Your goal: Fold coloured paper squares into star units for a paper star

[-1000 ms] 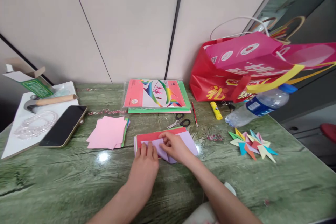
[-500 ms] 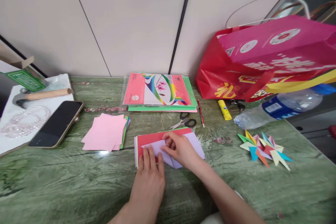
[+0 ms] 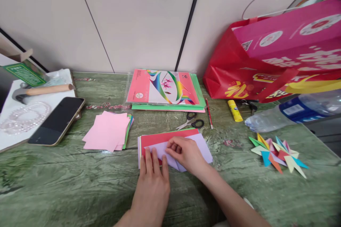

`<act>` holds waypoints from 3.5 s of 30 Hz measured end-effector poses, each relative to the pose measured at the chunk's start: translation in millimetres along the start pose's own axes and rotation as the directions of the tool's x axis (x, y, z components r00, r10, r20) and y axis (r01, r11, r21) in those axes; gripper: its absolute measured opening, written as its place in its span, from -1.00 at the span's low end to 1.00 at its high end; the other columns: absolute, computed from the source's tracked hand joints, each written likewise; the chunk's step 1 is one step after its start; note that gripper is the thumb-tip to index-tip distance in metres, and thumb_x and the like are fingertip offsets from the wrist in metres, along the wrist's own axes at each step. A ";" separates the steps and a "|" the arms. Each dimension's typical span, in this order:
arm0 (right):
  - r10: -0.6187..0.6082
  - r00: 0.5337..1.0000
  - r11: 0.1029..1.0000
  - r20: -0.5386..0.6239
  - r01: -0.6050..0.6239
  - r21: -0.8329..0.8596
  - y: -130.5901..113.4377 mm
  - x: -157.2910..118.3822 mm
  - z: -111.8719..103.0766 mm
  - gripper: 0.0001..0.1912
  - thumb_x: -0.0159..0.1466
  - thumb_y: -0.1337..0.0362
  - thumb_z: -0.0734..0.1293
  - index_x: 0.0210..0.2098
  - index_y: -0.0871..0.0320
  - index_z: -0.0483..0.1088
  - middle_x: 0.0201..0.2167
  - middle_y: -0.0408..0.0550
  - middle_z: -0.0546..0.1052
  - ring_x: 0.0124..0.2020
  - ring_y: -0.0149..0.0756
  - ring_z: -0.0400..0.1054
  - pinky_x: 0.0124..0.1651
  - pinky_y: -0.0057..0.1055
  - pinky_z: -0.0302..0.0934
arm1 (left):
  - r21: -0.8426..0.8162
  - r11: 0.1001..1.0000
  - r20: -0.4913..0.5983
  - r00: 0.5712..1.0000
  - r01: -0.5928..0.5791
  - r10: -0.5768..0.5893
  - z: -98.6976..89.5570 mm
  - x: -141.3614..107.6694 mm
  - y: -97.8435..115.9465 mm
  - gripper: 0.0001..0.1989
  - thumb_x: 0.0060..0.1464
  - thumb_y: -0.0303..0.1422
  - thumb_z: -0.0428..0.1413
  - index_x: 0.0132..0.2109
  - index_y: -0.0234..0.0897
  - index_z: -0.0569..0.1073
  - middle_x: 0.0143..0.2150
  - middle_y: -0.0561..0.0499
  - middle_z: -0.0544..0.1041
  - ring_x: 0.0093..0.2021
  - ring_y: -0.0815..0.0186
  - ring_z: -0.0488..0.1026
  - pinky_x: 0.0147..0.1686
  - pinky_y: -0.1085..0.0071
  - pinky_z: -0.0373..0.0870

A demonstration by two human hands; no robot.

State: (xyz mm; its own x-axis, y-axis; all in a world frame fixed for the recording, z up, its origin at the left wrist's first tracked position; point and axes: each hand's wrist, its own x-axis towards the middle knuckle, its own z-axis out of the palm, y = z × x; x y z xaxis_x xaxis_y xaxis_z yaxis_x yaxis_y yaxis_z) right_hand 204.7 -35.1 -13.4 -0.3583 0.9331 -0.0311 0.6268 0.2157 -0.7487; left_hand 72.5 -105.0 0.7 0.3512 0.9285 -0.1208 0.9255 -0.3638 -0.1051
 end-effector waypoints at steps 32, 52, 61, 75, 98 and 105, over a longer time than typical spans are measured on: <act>0.064 0.996 0.996 -0.054 -0.060 0.068 1.9 0.4 1.8 -0.95 0.06 0.32 0.33 -0.49 0.16 0.36 -0.65 -0.21 0.40 -0.63 -0.47 0.24 -0.53 -0.56 0.13 | 0.015 1.000 0.030 0.999 0.024 -0.024 -0.1 -0.4 -4.2 -0.51 -0.03 -0.37 0.10 0.10 -0.19 0.30 0.13 -0.32 0.28 0.12 -0.16 0.17 0.00 -0.08 0.19; 0.073 0.996 0.991 -0.054 -0.066 0.121 0.7 1.2 1.9 -0.95 0.04 0.37 0.35 -0.51 0.16 0.37 -0.64 -0.20 0.42 -0.62 -0.46 0.26 -0.53 -0.57 0.15 | -0.001 1.000 0.055 0.998 0.007 -0.007 -0.9 2.4 -7.2 -0.52 0.03 -0.26 0.06 0.11 -0.22 0.28 0.14 -0.36 0.26 0.12 -0.17 0.16 0.00 -0.03 0.20; 0.047 0.991 0.997 -0.124 -0.039 0.064 3.3 0.7 1.4 -0.94 0.01 0.37 0.38 -0.53 0.18 0.39 -0.55 -0.14 0.39 -0.57 -0.45 0.26 -0.51 -0.55 0.18 | -0.022 0.999 0.128 0.991 -0.033 0.036 -5.0 6.7 -10.7 -0.53 0.02 -0.29 0.06 0.11 -0.22 0.29 0.18 -0.31 0.21 0.12 -0.21 0.16 -0.02 -0.05 0.22; 0.112 0.981 0.992 -0.159 -0.101 0.074 0.4 0.6 -0.4 -0.91 -0.05 0.39 0.41 -0.54 0.19 0.41 -0.56 -0.14 0.40 -0.58 -0.44 0.27 -0.52 -0.53 0.19 | -0.031 0.998 0.170 0.984 -0.055 0.060 -9.0 6.3 -12.3 -0.53 0.06 -0.32 0.00 0.15 -0.22 0.24 0.21 -0.20 0.17 0.13 -0.20 0.14 -0.02 -0.06 0.21; 0.130 0.982 0.988 -0.133 -0.117 0.102 0.4 1.2 -1.9 -0.89 -0.07 0.40 0.43 -0.53 0.19 0.40 -0.55 -0.15 0.39 -0.58 -0.46 0.24 -0.52 -0.52 0.20 | -0.082 0.995 0.182 0.981 -0.047 0.062 -10.1 5.9 -13.8 -0.50 0.03 -0.37 0.02 0.15 -0.21 0.23 0.23 -0.16 0.15 0.15 -0.20 0.10 0.01 -0.07 0.17; 0.134 0.982 0.987 -0.134 -0.119 0.109 0.5 1.2 -1.7 -0.89 -0.07 0.40 0.42 -0.53 0.19 0.40 -0.56 -0.15 0.38 -0.58 -0.46 0.24 -0.53 -0.54 0.20 | -0.076 0.997 0.146 0.989 -0.011 0.022 -9.4 1.6 -11.1 -0.51 0.03 -0.37 0.03 0.15 -0.14 0.23 0.24 -0.10 0.13 0.17 -0.19 0.08 0.03 -0.14 0.11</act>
State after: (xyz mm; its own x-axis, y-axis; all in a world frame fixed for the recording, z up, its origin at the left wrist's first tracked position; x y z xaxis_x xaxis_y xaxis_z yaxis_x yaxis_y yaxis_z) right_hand 205.7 -33.3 -12.7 -0.1755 0.9836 -0.0419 0.5862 0.0703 -0.8071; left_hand 64.1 -98.8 11.0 0.3470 0.8994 -0.2659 0.9298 -0.3670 -0.0280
